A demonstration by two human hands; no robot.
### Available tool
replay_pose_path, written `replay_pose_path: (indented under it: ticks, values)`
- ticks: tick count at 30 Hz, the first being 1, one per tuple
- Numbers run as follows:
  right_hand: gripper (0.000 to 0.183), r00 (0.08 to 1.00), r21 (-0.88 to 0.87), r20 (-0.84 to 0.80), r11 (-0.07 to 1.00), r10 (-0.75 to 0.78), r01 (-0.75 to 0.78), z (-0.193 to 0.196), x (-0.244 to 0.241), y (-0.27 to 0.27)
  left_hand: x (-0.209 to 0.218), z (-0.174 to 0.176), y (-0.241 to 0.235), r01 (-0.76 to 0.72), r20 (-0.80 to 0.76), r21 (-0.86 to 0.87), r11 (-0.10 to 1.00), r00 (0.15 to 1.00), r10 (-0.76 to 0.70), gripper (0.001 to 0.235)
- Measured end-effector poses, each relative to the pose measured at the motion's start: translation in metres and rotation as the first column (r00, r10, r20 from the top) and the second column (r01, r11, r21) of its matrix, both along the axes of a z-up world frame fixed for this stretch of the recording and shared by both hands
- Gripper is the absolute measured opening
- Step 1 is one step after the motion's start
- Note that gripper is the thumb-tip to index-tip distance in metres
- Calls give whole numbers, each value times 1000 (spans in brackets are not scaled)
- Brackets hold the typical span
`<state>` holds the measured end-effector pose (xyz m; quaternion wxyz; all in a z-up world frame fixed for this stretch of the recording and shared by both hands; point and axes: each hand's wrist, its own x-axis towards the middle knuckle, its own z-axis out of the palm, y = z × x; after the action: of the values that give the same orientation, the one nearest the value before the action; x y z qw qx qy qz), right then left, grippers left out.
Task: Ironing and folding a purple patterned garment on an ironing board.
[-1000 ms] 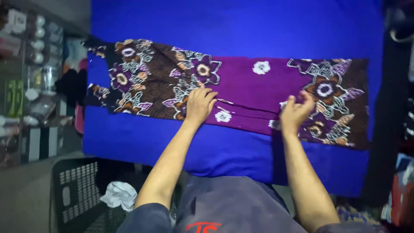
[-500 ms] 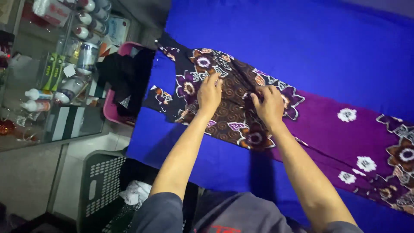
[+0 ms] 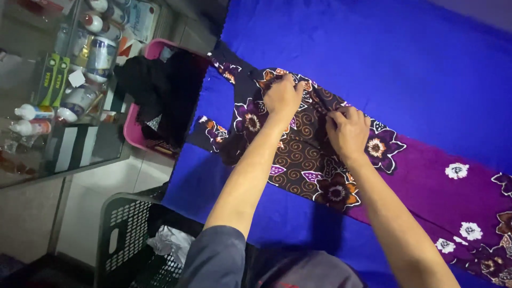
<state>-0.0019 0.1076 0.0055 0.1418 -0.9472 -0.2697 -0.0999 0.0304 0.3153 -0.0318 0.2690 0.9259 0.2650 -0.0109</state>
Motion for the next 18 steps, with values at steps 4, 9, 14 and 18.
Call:
replay_pose_path:
  ticks: [4,9,14,18]
  values:
    - [14,999,26,31,1000,-5,4,18,-7,-2,-17,5,1,-31,175,-38,999,984,38,41]
    - [17,978,81,151,985,140,-154,34,-32,-5,-77,45,13,-178,108,-744,644,920,378,31]
    - [14,949,40,32,948,314,-315,19,-63,-2,-129,-5,25,-249,17,-707,662,930,367,34]
    - [10,939,18,6,939,343,-343,18,-76,3,-135,-1,31,-206,64,-616,760,949,309,34]
